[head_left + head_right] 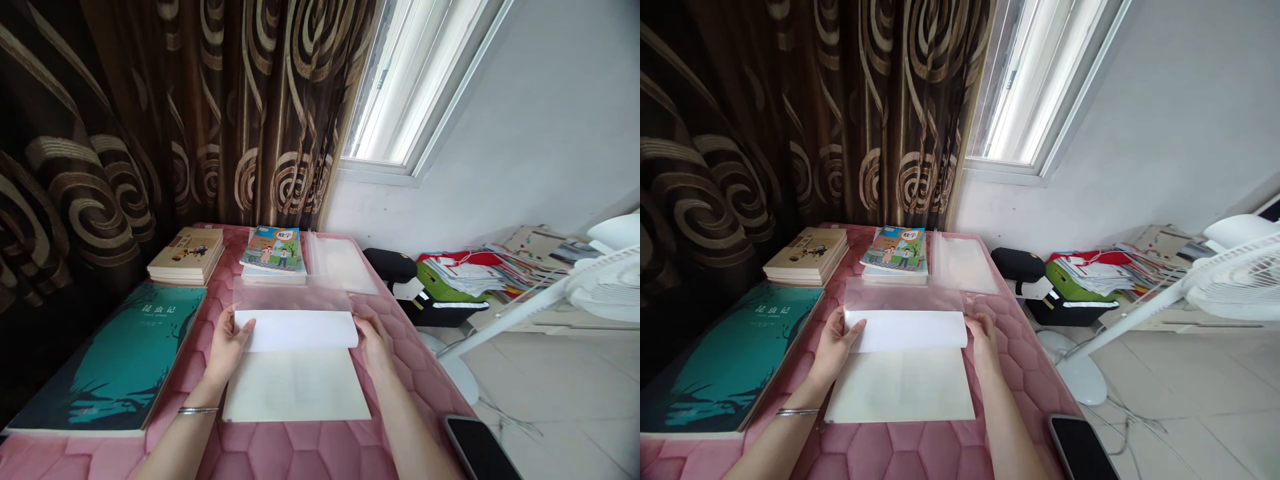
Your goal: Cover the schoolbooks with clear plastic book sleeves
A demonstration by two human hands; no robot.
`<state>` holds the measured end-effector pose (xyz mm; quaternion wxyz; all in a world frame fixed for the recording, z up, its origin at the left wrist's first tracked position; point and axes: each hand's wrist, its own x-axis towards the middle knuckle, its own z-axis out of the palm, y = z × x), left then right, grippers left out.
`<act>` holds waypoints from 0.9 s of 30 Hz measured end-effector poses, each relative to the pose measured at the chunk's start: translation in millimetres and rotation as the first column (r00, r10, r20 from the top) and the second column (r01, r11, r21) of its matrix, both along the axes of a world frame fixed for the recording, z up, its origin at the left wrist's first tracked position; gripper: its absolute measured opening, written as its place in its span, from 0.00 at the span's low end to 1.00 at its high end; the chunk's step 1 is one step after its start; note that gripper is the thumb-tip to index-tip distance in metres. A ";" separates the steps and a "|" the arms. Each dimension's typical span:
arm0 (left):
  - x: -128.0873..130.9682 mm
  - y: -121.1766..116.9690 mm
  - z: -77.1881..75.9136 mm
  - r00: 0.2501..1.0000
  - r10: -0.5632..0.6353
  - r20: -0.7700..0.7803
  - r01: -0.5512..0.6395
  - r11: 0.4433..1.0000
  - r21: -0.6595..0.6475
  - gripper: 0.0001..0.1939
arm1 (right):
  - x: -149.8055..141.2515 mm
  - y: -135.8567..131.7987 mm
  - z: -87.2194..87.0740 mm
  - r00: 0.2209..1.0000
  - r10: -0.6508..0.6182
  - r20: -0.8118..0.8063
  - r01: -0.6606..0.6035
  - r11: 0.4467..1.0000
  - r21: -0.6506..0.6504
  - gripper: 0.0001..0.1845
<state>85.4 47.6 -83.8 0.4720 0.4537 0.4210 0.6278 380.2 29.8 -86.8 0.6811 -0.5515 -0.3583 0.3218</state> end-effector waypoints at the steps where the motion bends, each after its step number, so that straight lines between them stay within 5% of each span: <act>1: 0.0 0.1 -0.2 1.000 0.002 0.003 -0.002 1.000 0.001 0.27 | 1.3 -0.1 0.8 0.999 0.025 -0.026 -0.025 1.000 0.005 0.11; 11: -1.0 -0.6 -1.3 1.000 -0.002 -0.005 0.002 1.000 -0.001 0.29 | -2.5 -6.7 10.0 0.975 0.216 0.049 -0.211 0.972 -0.100 0.15; 27: -2.5 -3.6 0.6 0.999 -0.031 0.018 0.031 0.999 0.006 0.33 | -9.3 -6.8 21.4 0.920 0.286 -0.267 -0.310 0.949 -0.054 0.21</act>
